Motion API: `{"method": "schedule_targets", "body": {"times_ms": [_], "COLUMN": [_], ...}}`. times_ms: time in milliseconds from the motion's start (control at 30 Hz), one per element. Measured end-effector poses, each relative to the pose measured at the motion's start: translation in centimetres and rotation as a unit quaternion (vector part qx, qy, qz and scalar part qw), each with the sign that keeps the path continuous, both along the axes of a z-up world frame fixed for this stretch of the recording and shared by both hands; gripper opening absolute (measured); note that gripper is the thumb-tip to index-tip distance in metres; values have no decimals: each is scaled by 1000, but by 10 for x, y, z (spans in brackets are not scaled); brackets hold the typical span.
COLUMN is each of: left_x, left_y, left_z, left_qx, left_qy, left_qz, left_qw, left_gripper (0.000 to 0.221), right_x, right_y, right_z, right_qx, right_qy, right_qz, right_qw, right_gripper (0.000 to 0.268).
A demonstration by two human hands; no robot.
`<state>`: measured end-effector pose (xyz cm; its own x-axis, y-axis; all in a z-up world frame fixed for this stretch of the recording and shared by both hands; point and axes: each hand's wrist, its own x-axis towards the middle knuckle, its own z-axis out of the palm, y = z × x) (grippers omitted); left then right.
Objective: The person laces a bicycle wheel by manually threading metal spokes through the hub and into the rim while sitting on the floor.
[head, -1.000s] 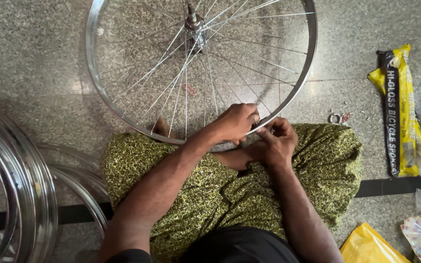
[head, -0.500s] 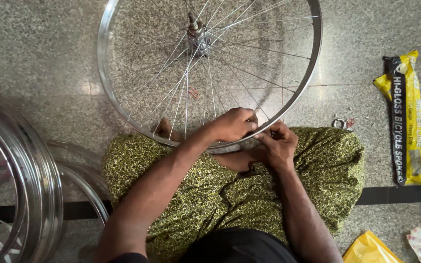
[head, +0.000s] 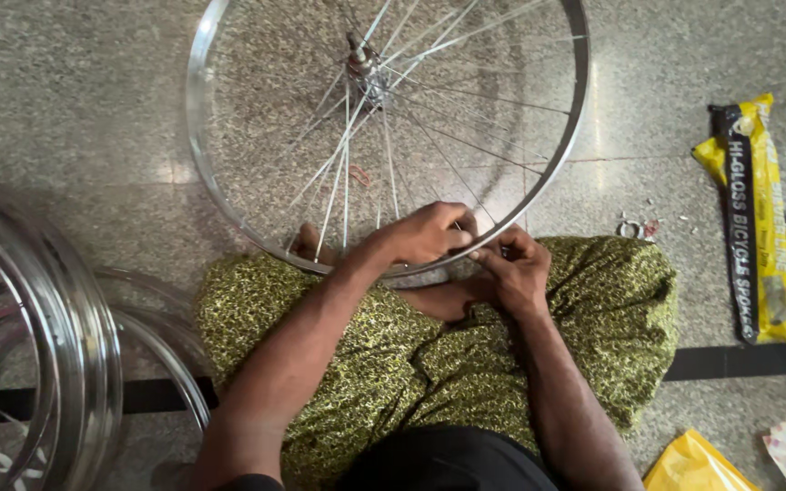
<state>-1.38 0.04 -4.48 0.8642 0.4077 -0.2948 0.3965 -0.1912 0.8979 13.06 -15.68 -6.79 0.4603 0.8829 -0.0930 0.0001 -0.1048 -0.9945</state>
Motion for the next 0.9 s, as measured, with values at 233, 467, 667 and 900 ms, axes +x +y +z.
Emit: {"method": "schedule_targets", "body": {"times_ms": [233,467,667,900], "left_x": [-2,0,4,-13], "left_y": [4,-6,-13,9], "left_z": [0,1,16,13], "left_qx": [-79,-14,78,-216], "left_qy": [5,99,195,25], "left_qz": [-11,-12,-14,51], "left_qw": [997,995,978,975], "left_gripper": [24,40,45,25], "right_x": [1,-3,-4,-5], "right_y": [-1,1,0,2], "right_z": [4,7,9,10], "right_qx": [-64,-56,-80,-104], "right_qy": [-16,-6,21,14], "right_qz": [5,5,2,-6], "right_qw": [998,998,997,995], "right_gripper": [14,15,15,17]}}
